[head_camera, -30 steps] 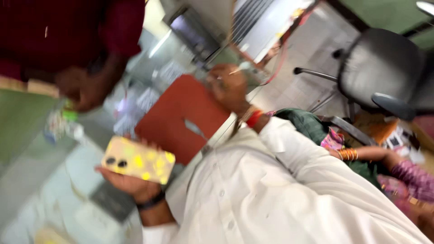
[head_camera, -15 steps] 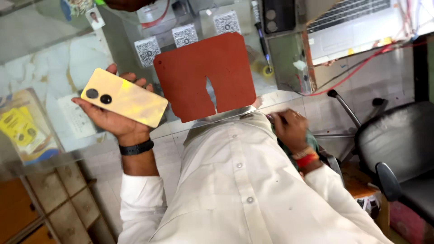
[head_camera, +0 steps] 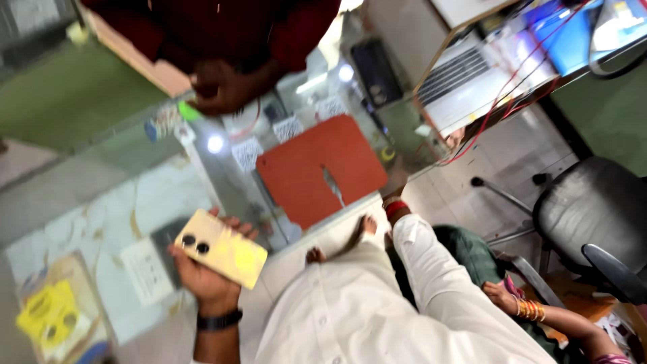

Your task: The person works on a smartphone at a glass service counter: they pry along the edge of the phone's back cover with a tool, warm the back panel with a yellow heat gun, lift off the back cover to expose the internal components, then power the phone on and tap its screen while handling the removed panel and a replacement back cover.

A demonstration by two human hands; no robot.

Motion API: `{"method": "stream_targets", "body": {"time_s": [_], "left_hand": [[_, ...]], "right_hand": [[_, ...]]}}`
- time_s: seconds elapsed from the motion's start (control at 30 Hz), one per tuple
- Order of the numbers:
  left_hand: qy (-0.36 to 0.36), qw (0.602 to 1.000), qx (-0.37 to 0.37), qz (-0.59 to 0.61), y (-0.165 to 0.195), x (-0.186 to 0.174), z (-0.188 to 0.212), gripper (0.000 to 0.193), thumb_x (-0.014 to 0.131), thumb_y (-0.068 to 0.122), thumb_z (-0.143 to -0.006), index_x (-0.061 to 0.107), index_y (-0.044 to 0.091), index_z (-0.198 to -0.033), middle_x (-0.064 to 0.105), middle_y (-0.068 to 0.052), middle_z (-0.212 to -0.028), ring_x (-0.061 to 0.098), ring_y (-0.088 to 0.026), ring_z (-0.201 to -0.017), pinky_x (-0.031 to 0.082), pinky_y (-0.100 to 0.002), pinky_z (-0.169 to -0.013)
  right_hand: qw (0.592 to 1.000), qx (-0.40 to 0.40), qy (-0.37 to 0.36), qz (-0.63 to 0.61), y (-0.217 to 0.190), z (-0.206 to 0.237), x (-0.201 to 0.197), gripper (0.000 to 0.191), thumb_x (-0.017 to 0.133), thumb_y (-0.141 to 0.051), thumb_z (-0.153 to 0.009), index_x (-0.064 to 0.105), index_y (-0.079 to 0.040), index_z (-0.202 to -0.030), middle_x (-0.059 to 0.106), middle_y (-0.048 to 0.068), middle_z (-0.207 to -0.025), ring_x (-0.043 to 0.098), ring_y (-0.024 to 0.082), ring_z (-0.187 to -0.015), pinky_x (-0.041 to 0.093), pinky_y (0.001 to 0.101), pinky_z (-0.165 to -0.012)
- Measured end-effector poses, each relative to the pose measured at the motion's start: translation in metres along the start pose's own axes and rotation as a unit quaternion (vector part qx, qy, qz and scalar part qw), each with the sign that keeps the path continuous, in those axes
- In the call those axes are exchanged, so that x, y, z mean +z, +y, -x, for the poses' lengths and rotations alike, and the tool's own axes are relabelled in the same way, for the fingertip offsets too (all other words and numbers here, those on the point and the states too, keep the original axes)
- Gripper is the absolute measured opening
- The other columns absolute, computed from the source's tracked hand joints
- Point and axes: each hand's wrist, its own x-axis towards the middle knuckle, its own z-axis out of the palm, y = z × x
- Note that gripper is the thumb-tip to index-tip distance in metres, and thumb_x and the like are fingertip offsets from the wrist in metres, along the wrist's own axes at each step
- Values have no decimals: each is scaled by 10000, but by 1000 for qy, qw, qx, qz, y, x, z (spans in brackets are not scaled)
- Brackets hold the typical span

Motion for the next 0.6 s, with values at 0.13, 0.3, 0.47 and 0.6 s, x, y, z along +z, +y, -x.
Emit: {"method": "stream_targets", "body": {"time_s": [0.13,0.3,0.47,0.6], "left_hand": [[8,999,12,-29,13,-9,6,1046,458,846,-911,463,-21,-1497,633,-207,-1201,638,-425,-1062,507,-639,-930],[8,1000,4,1,17,-23,7,1048,435,852,-932,474,-20,-1510,622,-205,-1152,635,-435,-1075,506,-679,-965],[-26,995,-2,100,6,-22,-13,967,424,801,-984,501,-13,-1500,646,-196,-1179,635,-425,-1068,479,-656,-997],[-45,990,-16,130,-7,-7,-36,853,418,725,-984,518,20,-1453,656,-168,-1151,646,-427,-1071,475,-673,-1007]], "right_hand": [[999,40,-8,23,-14,-20,-9,610,776,-364,-888,567,-41,-1362,720,228,-1161,688,396,-1048,536,453,-877],[991,117,-50,52,-17,2,-16,548,768,-354,-898,608,-82,-1346,748,205,-1080,730,369,-987,568,442,-833],[998,60,22,-29,-14,60,-51,506,807,-266,-877,579,-16,-1253,744,178,-1012,759,299,-898,613,380,-759],[991,122,22,46,-17,111,-102,466,829,-250,-857,618,-9,-1195,749,178,-953,746,288,-847,586,380,-741]]}}
